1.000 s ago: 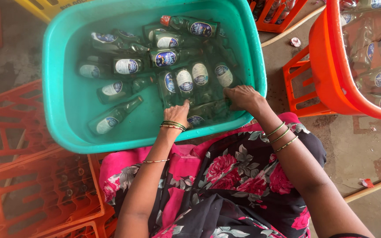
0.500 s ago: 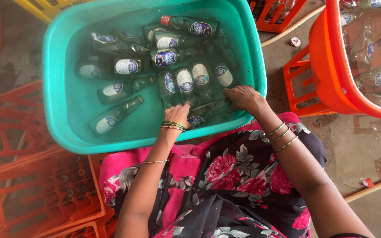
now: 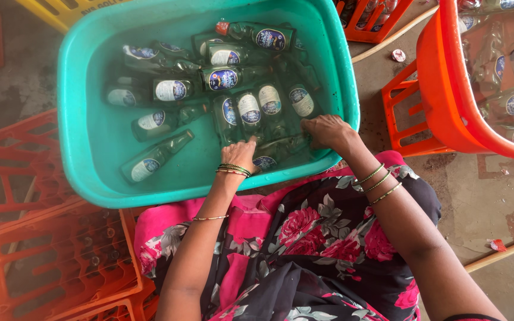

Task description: The person washes glass bottles by hand in a teal basin filled with water. They pick up bottles, rinse them with a hose, and place them into an orange basin. The process is repeated for multiple bottles.

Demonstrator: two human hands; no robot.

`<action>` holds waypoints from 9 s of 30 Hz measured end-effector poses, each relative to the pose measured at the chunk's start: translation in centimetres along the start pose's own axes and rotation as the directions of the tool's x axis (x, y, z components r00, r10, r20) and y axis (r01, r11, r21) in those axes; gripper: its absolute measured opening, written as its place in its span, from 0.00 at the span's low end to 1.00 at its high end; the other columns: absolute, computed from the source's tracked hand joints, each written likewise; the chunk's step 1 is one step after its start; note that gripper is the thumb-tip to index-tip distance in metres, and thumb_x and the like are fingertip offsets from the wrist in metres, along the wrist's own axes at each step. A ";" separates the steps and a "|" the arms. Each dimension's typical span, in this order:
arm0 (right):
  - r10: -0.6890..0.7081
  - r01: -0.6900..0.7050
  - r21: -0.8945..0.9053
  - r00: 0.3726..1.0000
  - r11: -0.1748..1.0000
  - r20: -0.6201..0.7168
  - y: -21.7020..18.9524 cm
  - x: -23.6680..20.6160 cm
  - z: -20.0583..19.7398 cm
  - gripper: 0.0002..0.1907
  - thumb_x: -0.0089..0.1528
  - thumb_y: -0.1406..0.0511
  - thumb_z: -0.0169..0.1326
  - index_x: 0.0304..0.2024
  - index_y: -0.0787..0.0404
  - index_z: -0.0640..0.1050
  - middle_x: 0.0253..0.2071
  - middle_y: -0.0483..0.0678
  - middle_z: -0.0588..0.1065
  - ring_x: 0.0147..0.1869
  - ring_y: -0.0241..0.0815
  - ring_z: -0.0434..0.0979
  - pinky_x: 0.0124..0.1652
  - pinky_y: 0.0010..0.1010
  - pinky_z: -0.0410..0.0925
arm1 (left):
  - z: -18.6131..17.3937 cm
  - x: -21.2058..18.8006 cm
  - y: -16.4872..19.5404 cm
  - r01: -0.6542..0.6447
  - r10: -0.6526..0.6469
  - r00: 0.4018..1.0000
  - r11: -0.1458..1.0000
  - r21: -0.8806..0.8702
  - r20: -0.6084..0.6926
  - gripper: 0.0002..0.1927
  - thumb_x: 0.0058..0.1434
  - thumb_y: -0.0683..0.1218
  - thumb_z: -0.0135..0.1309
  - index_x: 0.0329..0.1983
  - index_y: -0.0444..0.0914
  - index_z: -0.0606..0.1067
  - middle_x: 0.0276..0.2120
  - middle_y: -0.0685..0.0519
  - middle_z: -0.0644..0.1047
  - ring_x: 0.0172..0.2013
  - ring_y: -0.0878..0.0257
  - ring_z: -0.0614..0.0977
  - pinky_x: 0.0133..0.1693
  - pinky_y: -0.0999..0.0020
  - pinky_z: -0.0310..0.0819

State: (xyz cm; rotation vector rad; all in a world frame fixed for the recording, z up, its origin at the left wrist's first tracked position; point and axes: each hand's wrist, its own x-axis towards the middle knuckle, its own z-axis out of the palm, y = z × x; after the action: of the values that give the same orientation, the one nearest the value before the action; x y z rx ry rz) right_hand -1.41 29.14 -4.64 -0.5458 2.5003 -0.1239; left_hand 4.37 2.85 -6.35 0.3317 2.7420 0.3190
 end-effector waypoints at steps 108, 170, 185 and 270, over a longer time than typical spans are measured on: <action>0.642 0.440 0.723 0.347 0.532 -0.684 12.4 -10.7 -8.3 0.18 0.68 0.56 0.58 0.26 0.59 0.76 0.20 0.39 0.69 0.23 0.28 0.68 0.24 0.24 0.62 | -9.9 14.4 15.5 -0.387 -0.018 0.915 0.239 -0.891 -0.402 0.38 0.66 0.70 0.53 0.62 0.35 0.69 0.45 0.46 0.77 0.39 0.60 0.77 0.42 0.62 0.72; 0.671 0.143 0.658 -0.066 0.739 -0.739 14.0 -12.2 -8.1 0.29 0.71 0.40 0.46 0.44 0.56 0.78 0.39 0.44 0.79 0.39 0.39 0.81 0.38 0.36 0.71 | -9.5 14.6 14.8 -0.359 -0.159 0.883 0.380 -0.852 -0.443 0.20 0.65 0.62 0.57 0.39 0.42 0.73 0.28 0.57 0.76 0.24 0.71 0.79 0.17 0.74 0.75; 0.624 0.210 0.600 -0.076 0.772 -0.777 13.7 -12.2 -8.2 0.25 0.73 0.45 0.48 0.46 0.58 0.78 0.39 0.46 0.78 0.35 0.36 0.82 0.36 0.33 0.71 | -11.5 15.4 16.1 -0.347 -0.158 0.831 0.603 -0.719 -0.533 0.19 0.65 0.62 0.58 0.37 0.42 0.72 0.26 0.56 0.76 0.24 0.67 0.79 0.21 0.70 0.76; 0.320 0.446 0.849 0.791 0.283 -0.522 9.5 -6.3 -7.7 0.27 0.68 0.47 0.50 0.57 0.61 0.74 0.41 0.43 0.81 0.37 0.32 0.81 0.35 0.26 0.74 | -8.9 7.7 6.2 -0.055 -0.217 0.975 0.001 -0.999 -0.053 0.30 0.65 0.68 0.50 0.50 0.38 0.69 0.31 0.51 0.80 0.22 0.64 0.82 0.18 0.75 0.74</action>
State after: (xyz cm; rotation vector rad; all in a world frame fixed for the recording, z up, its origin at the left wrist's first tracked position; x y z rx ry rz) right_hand -4.30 40.12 3.12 -0.0138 2.2864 -2.0664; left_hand -4.81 9.24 0.86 -0.3255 1.8232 2.2289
